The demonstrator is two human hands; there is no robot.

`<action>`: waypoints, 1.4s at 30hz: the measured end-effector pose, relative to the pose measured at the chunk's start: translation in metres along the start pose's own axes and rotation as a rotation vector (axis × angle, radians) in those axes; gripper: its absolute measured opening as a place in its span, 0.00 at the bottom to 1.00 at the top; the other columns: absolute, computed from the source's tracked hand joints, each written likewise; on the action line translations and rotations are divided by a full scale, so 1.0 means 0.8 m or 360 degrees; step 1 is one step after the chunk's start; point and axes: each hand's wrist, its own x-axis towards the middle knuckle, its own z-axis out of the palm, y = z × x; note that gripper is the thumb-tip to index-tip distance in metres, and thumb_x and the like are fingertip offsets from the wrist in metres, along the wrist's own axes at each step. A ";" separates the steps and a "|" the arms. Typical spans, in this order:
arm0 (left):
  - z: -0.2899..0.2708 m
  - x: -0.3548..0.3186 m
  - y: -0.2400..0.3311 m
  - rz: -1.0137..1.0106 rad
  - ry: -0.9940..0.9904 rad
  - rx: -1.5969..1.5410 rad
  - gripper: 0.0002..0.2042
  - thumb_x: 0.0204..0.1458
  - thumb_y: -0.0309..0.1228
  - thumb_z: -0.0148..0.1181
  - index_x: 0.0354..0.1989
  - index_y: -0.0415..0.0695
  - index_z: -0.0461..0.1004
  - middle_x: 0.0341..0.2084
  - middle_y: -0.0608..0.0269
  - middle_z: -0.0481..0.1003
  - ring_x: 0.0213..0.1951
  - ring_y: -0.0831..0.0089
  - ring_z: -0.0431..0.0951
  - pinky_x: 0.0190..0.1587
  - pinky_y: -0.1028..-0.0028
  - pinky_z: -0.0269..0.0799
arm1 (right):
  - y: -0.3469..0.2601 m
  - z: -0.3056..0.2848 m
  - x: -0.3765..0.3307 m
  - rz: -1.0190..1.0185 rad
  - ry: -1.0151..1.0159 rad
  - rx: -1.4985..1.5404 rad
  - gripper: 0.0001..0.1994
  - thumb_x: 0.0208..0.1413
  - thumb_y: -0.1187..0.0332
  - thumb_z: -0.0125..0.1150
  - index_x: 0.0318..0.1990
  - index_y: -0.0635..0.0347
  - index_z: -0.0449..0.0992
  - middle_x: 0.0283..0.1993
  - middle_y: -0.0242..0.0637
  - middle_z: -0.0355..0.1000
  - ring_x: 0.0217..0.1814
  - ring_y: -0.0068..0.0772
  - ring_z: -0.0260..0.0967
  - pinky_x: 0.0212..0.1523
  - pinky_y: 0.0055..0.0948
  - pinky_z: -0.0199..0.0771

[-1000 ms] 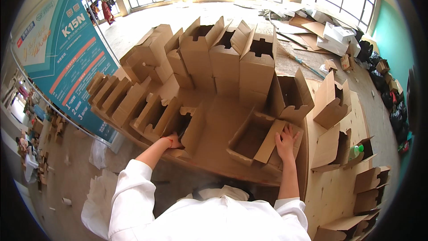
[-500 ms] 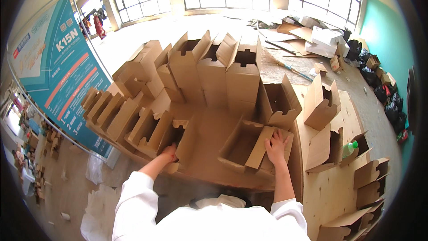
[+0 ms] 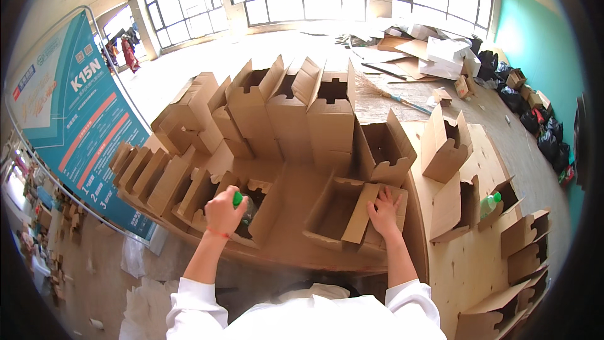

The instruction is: The person places plastic bottles one by one into several cardboard boxes arranged on a table.

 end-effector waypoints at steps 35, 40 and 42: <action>0.151 -0.049 0.159 0.0925 -0.1275 -0.0202 0.15 0.54 0.40 0.55 0.46 0.45 0.73 0.43 0.55 0.74 0.49 0.59 0.72 0.54 0.60 0.66 | -0.003 0.000 -0.004 0.0058 -0.0012 -0.0053 0.19 0.58 0.57 0.48 0.47 0.60 0.77 0.66 0.42 0.59 0.74 0.45 0.41 0.70 0.60 0.17; 0.162 -0.057 0.162 0.0885 -0.1519 -0.0186 0.21 0.55 0.43 0.53 0.52 0.43 0.71 0.51 0.53 0.71 0.56 0.59 0.67 0.63 0.56 0.56 | -0.007 0.001 -0.002 0.0028 0.0041 -0.0033 0.19 0.58 0.58 0.47 0.46 0.61 0.77 0.66 0.43 0.58 0.74 0.46 0.41 0.70 0.60 0.18; 0.119 -0.047 0.173 0.0737 -0.1491 -0.0388 0.23 0.52 0.43 0.57 0.55 0.45 0.70 0.53 0.52 0.69 0.59 0.59 0.65 0.63 0.56 0.55 | -0.008 -0.002 -0.003 0.0047 -0.0010 -0.0079 0.19 0.59 0.58 0.47 0.46 0.61 0.77 0.66 0.43 0.58 0.74 0.45 0.41 0.70 0.60 0.18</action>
